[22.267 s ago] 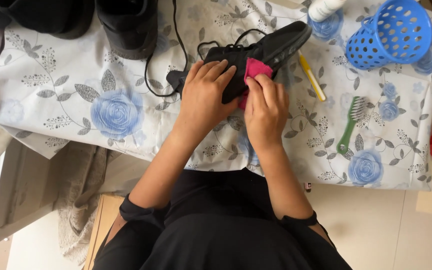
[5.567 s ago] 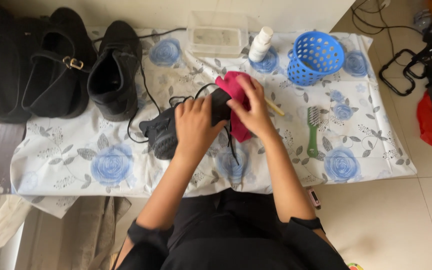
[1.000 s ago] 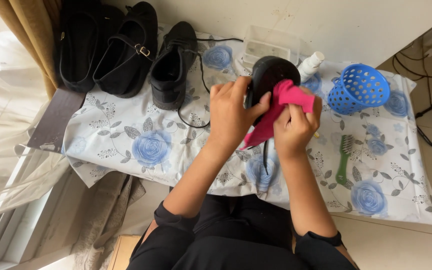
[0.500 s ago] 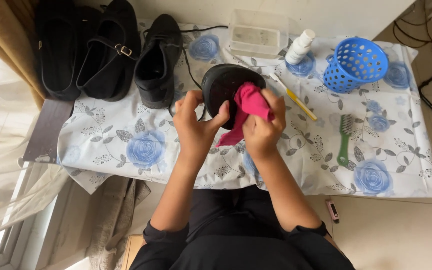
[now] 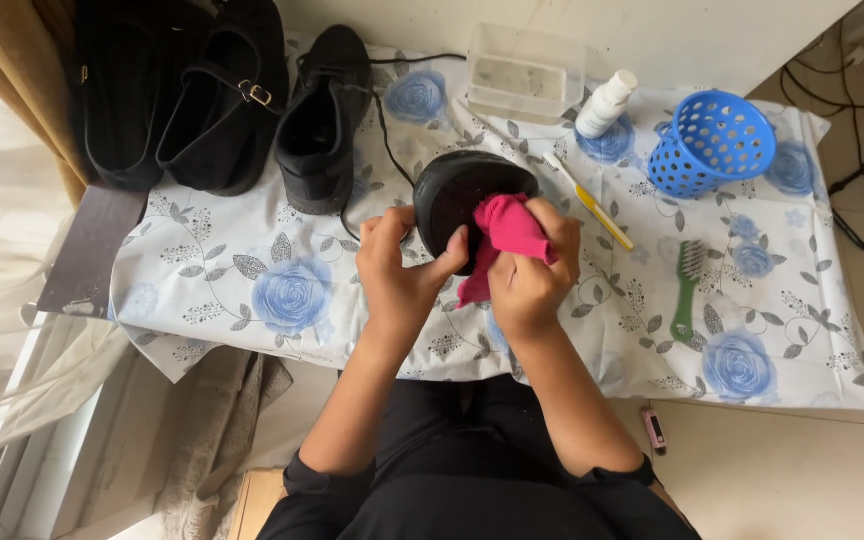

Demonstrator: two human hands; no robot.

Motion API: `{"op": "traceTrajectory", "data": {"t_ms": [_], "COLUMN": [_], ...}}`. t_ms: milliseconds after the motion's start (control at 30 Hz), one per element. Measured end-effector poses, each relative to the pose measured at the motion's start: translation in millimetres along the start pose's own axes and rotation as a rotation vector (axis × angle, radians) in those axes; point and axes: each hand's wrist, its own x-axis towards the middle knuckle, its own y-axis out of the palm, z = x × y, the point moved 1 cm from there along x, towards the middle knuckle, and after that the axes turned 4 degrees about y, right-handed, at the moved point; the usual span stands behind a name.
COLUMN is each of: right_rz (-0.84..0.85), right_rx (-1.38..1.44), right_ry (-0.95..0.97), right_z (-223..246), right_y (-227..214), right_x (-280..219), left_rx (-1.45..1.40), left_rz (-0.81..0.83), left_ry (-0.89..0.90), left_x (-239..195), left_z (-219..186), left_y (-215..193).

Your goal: The person cleans a black sneaker using a pink cloth, wiping the sole, sides, and upper parts of the shoe. The person rotates the shoe to access different areas and continues wiping until the end of the clip.

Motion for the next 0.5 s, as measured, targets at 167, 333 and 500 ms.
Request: {"op": "traceTrajectory", "data": {"t_ms": [167,333,500], "right_rz": [-0.029,-0.079,-0.046], "right_rx": [0.018,0.002,0.028], "right_ry": [0.021,-0.077,-0.010], "right_z": [14.5,-1.8,-21.6], "right_y": [0.6,3.4,-3.9], "right_x": [12.5,-1.6,-2.5], "left_rx": [-0.011,-0.009,-0.015], "left_rz": [-0.011,-0.029,-0.016], "left_ry": [0.026,0.044,0.050], "left_x": [-2.4,-1.9,-1.4], "left_z": [-1.5,-4.3,-2.3], "left_y": [-0.9,-1.7,-0.9]}}
